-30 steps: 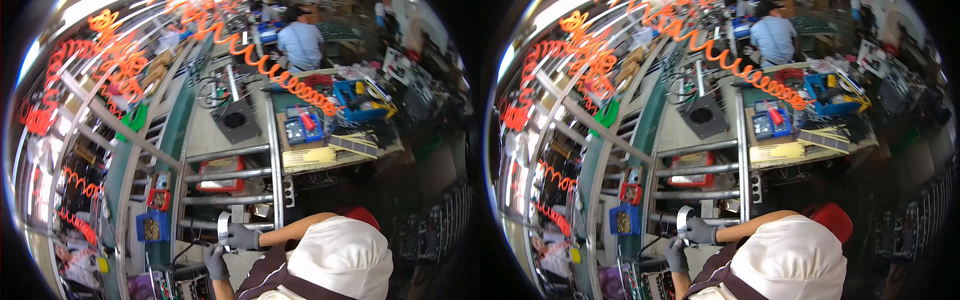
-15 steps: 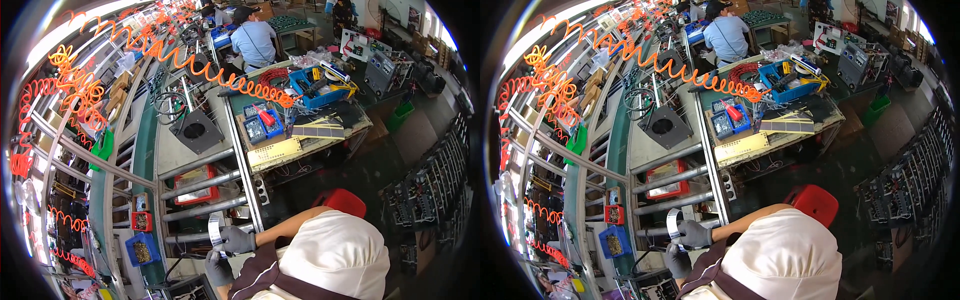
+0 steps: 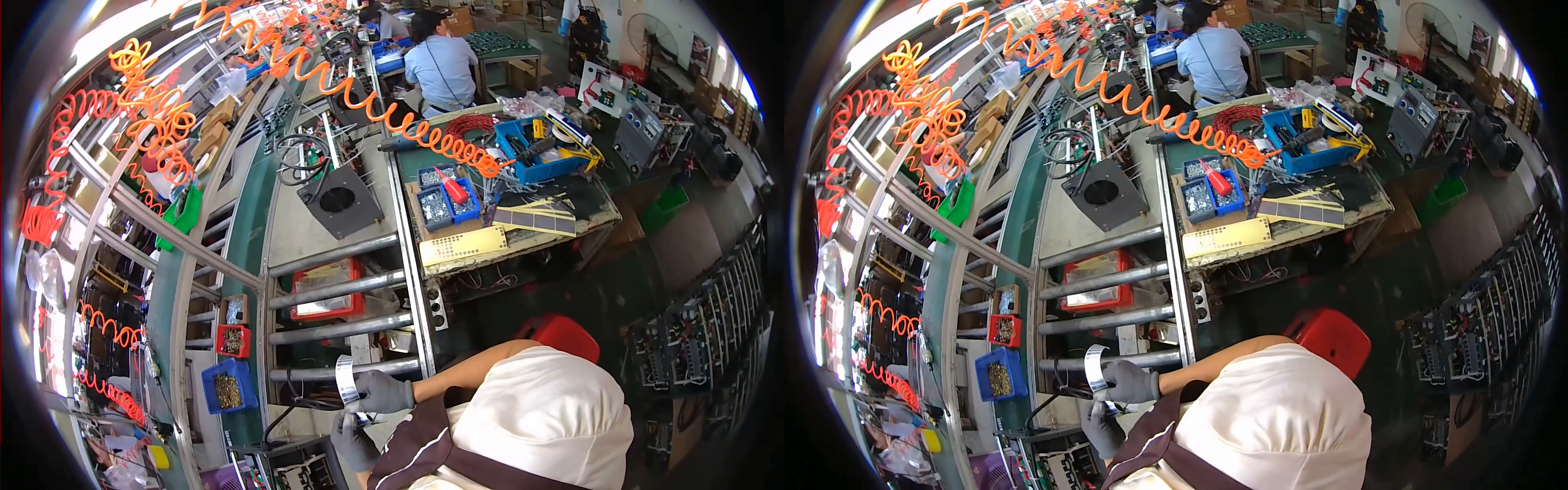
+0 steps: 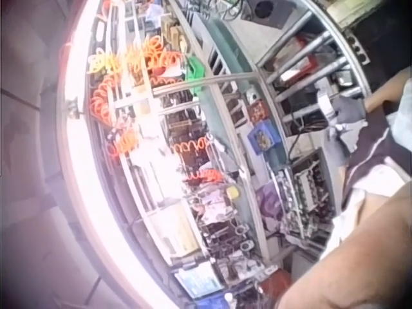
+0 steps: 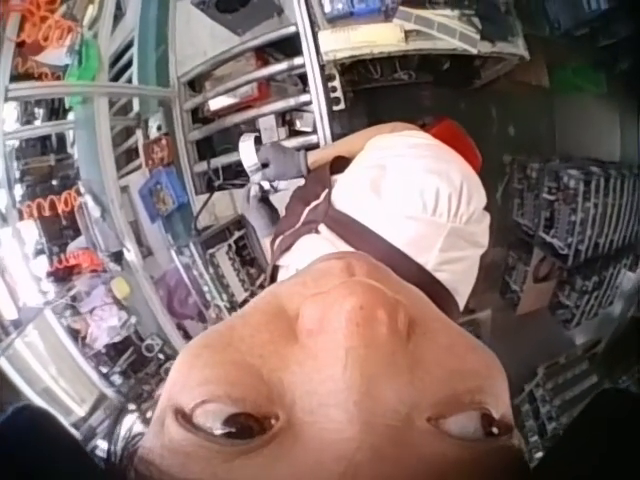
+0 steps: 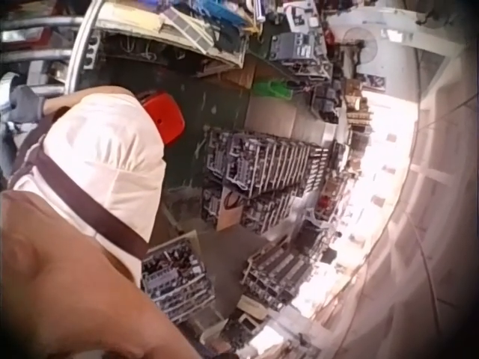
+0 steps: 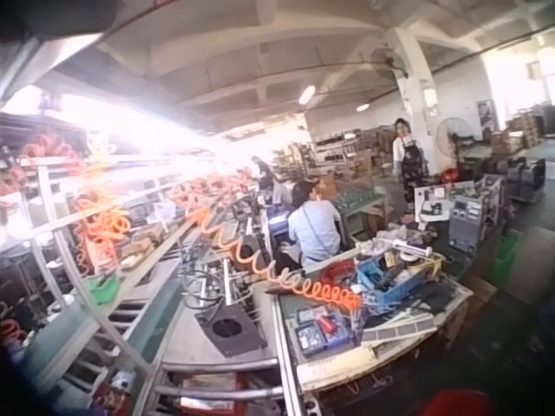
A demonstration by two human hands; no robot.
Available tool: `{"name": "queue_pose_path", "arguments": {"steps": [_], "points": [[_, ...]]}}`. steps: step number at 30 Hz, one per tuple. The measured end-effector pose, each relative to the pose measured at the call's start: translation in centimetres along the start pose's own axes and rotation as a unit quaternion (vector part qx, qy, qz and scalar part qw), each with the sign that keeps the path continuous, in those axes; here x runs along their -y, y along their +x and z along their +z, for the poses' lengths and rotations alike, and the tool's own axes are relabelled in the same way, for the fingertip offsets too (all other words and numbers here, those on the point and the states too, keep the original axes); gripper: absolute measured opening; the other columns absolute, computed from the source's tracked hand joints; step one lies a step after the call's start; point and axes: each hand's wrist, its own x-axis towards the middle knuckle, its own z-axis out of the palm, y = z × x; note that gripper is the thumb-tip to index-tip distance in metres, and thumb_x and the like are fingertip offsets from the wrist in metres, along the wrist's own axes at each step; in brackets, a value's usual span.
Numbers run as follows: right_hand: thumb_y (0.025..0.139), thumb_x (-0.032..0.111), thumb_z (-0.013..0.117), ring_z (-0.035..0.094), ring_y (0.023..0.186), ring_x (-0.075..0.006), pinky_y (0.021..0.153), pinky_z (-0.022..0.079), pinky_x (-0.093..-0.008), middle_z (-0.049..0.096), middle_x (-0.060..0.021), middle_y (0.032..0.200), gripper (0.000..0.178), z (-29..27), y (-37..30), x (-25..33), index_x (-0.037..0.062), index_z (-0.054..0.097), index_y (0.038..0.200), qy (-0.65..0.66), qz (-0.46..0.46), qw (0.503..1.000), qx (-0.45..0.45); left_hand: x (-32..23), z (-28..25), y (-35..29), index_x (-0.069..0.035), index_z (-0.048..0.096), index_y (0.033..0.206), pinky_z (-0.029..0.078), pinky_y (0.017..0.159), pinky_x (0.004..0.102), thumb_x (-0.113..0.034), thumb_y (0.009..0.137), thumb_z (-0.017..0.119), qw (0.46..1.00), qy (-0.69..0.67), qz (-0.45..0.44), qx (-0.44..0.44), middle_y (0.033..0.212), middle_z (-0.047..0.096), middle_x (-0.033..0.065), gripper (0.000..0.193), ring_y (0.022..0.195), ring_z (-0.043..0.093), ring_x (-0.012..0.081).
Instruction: The person assembles internal components of an industrial electronic power unit by organizing the wiring harness and circuit boards within the electronic chassis, then applies sealant from a sealant tube to the components using a sealant gun. The person also uses pliers to manipulate the wiring harness and inspects the assembly by hand.
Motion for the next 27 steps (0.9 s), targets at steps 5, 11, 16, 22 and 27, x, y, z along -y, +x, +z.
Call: {"name": "queue_pose_path", "arguments": {"steps": [5,11,16,22,27], "points": [[0.071,0.028,0.063,0.055,0.063,-0.0314,0.060,0.043,-0.0386,0.055,-0.0190,0.069,0.028,0.9,0.3,0.4,0.0002,0.059,0.071,-0.008,-0.032,0.999,-0.014,-0.5,-0.8,0.3,0.000,0.055,0.076,0.035,0.056,0.0225,-0.020,0.085,0.054,0.986,-0.123,-0.117,0.005,0.067,0.050,0.0011,0.022,0.061,0.045,0.0081],[0.072,0.025,0.063,0.057,0.072,-0.0293,0.067,0.045,-0.0382,0.057,-0.0166,0.077,0.024,2.8,0.2,0.8,0.0021,0.060,0.077,-0.024,-0.021,0.998,0.047,0.4,-2.5,-1.0,-0.002,0.052,0.073,0.034,0.049,0.0238,-0.022,0.085,0.054,0.988,-0.100,-0.108,-0.048,0.063,0.047,-0.0003,0.024,0.054,0.042,0.0081],[0.073,0.009,0.059,0.057,0.093,-0.0197,0.083,0.045,-0.0338,0.060,-0.0097,0.093,0.024,3.0,1.7,-3.8,0.0058,0.063,0.096,-0.058,-0.013,0.996,0.069,-1.3,-1.6,0.6,-0.003,0.056,0.073,0.035,0.049,0.0236,-0.018,0.081,0.060,0.969,-0.096,-0.211,-0.089,0.064,0.049,0.0011,0.017,0.056,0.043,0.0086],[0.081,0.017,0.061,0.058,0.075,-0.0098,0.069,0.044,-0.0239,0.064,-0.0030,0.080,0.019,3.6,5.8,2.0,0.0005,0.067,0.087,0.256,0.217,0.929,0.159,-1.0,-5.4,1.7,0.002,0.064,0.090,0.040,0.060,0.0205,-0.013,0.083,0.056,0.967,-0.184,-0.169,-0.055,0.075,0.058,0.0003,0.018,0.066,0.051,0.0063],[0.081,0.022,0.062,0.057,0.074,-0.0088,0.070,0.042,-0.0227,0.064,-0.0021,0.079,0.020,6.5,6.6,1.4,0.0026,0.066,0.086,0.248,0.250,0.912,0.211,0.0,-8.7,1.2,0.002,0.064,0.088,0.043,0.057,0.0212,-0.013,0.083,0.057,0.958,-0.195,-0.204,-0.055,0.074,0.059,0.0018,0.017,0.063,0.053,0.0072]]}}
